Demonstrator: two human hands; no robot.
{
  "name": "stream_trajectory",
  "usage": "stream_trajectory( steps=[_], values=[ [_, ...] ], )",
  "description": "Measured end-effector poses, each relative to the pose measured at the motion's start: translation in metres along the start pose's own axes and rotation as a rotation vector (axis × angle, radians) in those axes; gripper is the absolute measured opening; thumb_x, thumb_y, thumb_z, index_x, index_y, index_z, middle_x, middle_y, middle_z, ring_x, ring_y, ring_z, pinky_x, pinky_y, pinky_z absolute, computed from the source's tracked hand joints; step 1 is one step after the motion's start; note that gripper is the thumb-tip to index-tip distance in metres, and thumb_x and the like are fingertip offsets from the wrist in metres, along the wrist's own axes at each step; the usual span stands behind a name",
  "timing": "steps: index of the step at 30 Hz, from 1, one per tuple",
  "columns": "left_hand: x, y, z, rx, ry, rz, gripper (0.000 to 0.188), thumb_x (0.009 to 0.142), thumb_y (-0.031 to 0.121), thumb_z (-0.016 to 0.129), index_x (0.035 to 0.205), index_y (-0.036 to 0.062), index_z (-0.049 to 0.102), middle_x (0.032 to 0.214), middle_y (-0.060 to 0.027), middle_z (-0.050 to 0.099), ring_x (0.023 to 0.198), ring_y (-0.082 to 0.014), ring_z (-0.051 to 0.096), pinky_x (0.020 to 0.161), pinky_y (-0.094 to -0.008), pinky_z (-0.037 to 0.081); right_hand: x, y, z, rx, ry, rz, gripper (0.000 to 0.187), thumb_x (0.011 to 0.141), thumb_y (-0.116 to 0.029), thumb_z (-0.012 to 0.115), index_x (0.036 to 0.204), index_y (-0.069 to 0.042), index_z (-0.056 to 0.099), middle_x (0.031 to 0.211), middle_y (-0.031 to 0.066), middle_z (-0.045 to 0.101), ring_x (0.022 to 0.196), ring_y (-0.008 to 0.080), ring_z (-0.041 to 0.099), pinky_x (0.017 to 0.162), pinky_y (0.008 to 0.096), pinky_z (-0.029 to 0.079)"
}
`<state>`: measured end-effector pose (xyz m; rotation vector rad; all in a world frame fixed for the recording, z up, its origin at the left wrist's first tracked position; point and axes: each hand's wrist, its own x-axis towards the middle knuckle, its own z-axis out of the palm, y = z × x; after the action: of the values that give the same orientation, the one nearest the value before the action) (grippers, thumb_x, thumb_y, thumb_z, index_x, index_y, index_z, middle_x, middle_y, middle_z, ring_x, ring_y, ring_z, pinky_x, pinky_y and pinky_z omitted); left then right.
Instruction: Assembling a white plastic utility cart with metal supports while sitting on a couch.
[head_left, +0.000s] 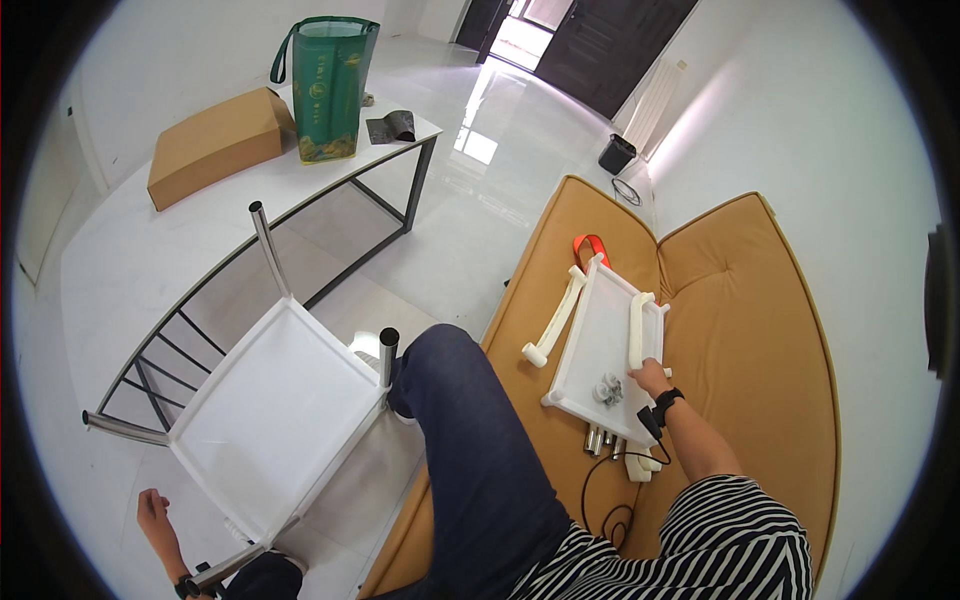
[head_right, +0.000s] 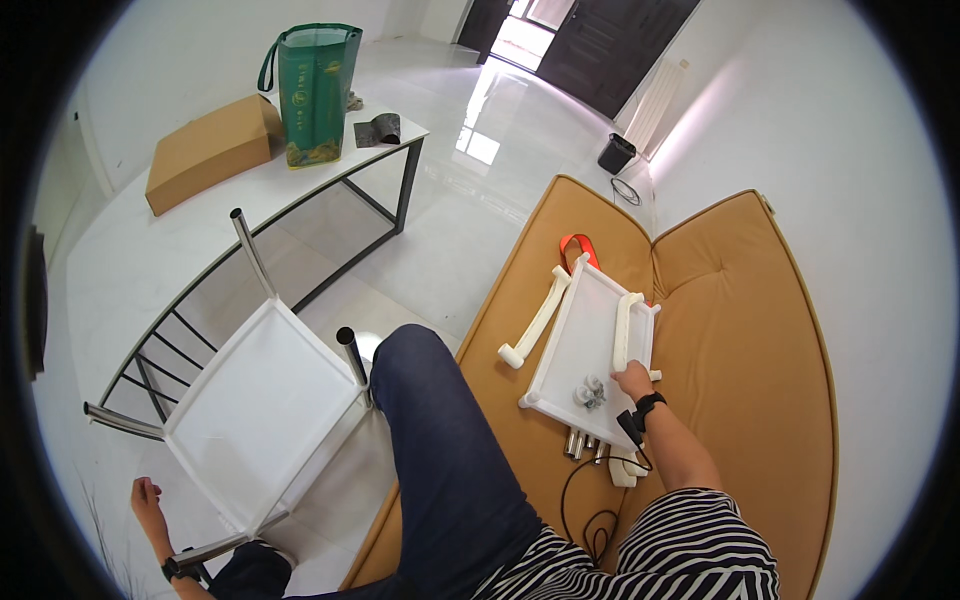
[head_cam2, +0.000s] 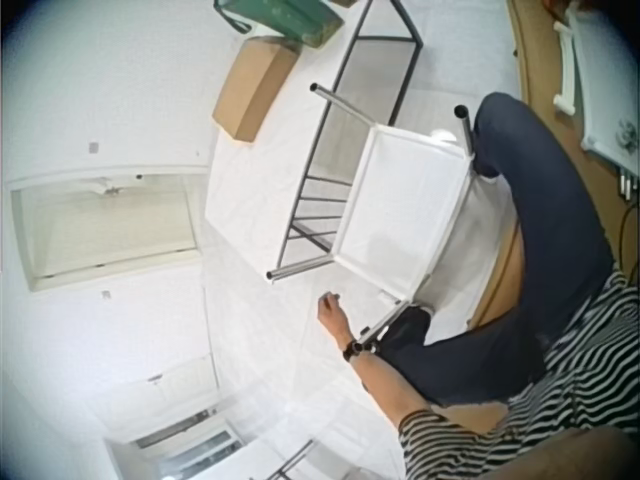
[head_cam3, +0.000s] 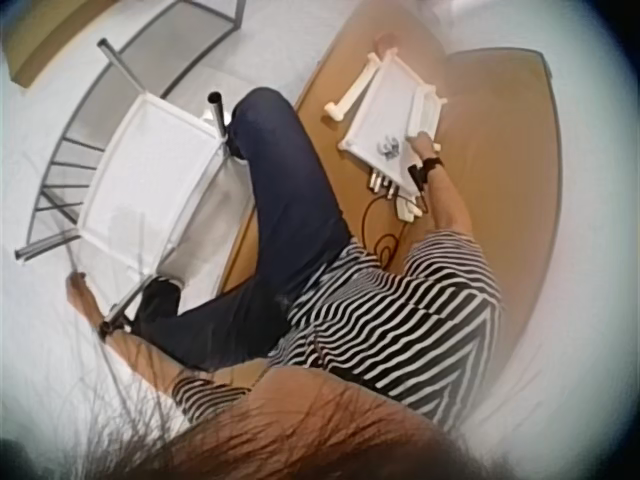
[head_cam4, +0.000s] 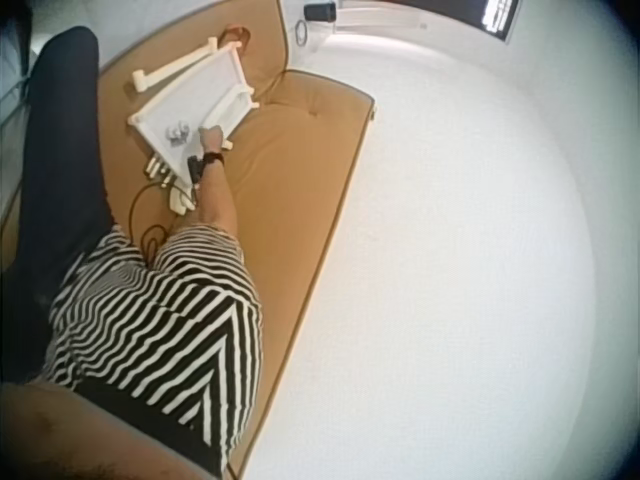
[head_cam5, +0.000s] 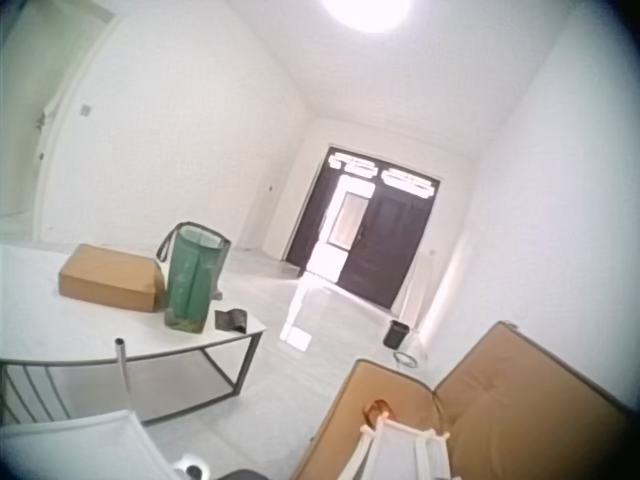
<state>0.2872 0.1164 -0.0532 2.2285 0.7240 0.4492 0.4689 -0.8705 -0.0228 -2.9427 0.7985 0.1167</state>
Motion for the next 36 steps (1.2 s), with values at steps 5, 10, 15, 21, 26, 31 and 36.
stream_trajectory(
  steps=[5,10,15,21,26,31,36],
  values=[
    [-0.013,-0.017,-0.008,0.006,0.009,-0.054,0.022,0.094,0.019,0.049,0.09,-0.0006,0.057,0.067,-0.0043,0.055,0.061,-0.0113,0.051,0.054,-0.0256,0.039,0.007,-0.036,-0.006,0.261,0.152,0.055,0.042,0.077,-0.031,0.07,0.091,0.008,0.06,0.091,0.0263,0.064,0.087,0.0386,0.063,0.076,0.0424,0.049],
    [-0.018,-0.031,-0.005,0.025,0.001,-0.064,0.021,0.095,0.022,0.049,0.088,0.0031,0.056,0.066,-0.0016,0.054,0.06,-0.0087,0.049,0.052,-0.0236,0.036,0.079,-0.038,-0.052,0.555,0.094,0.237,0.046,0.082,-0.034,0.068,0.104,0.005,0.058,0.093,0.0197,0.065,0.087,0.0311,0.064,0.073,0.0421,0.05],
    [-0.025,-0.021,-0.002,-0.007,-0.03,-0.126,0.021,0.095,0.02,0.049,0.089,0.0019,0.057,0.067,-0.0018,0.054,0.061,-0.0091,0.049,0.055,-0.0242,0.038,0.142,-0.087,-0.106,1.193,0.278,0.178,0.045,0.085,-0.037,0.064,0.115,-0.004,0.053,0.1,0.0066,0.06,0.087,0.0194,0.057,0.07,0.0391,0.05],
    [-0.029,-0.035,-0.007,0.043,0.002,-0.09,0.021,0.095,0.024,0.049,0.089,0.0048,0.057,0.066,-0.0003,0.053,0.059,-0.0082,0.048,0.051,-0.0229,0.035,0.107,-0.086,-0.06,0.933,0.018,0.023,0.033,0.084,-0.033,0.065,0.101,-0.005,0.061,0.089,0.0032,0.061,0.081,0.0144,0.057,0.066,0.0305,0.048],
    [-0.025,-0.008,0.001,-0.014,-0.049,-0.134,0.022,0.096,0.021,0.047,0.091,0.0016,0.056,0.07,-0.0019,0.053,0.066,-0.0092,0.049,0.058,-0.0243,0.038,0.032,-0.034,-0.006,0.077,-0.181,-0.183,0.062,0.072,-0.044,0.073,0.11,0.003,0.06,0.095,0.0209,0.064,0.09,0.0315,0.063,0.079,0.0391,0.05],
    [-0.023,0.007,-0.002,0.003,-0.063,-0.08,0.023,0.096,0.021,0.048,0.092,0.0005,0.057,0.071,-0.0026,0.054,0.067,-0.0104,0.05,0.059,-0.0255,0.039,-0.051,-0.071,0.006,0.163,-0.262,-0.131,0.09,0.065,-0.052,0.076,0.135,-0.005,0.042,0.125,0.0288,0.044,0.111,0.042,0.051,0.094,0.0428,0.044],
    [-0.014,0.012,0.008,-0.043,-0.109,-0.013,0.022,0.095,0.019,0.049,0.094,-0.0012,0.057,0.071,-0.0046,0.055,0.068,-0.0125,0.052,0.063,-0.0267,0.042,-0.068,-0.081,0.022,0.083,-0.147,-0.177,0.062,0.065,-0.036,0.075,0.115,-0.005,0.056,0.118,0.0244,0.046,0.108,0.0388,0.05,0.093,0.0421,0.044]
  ],
)
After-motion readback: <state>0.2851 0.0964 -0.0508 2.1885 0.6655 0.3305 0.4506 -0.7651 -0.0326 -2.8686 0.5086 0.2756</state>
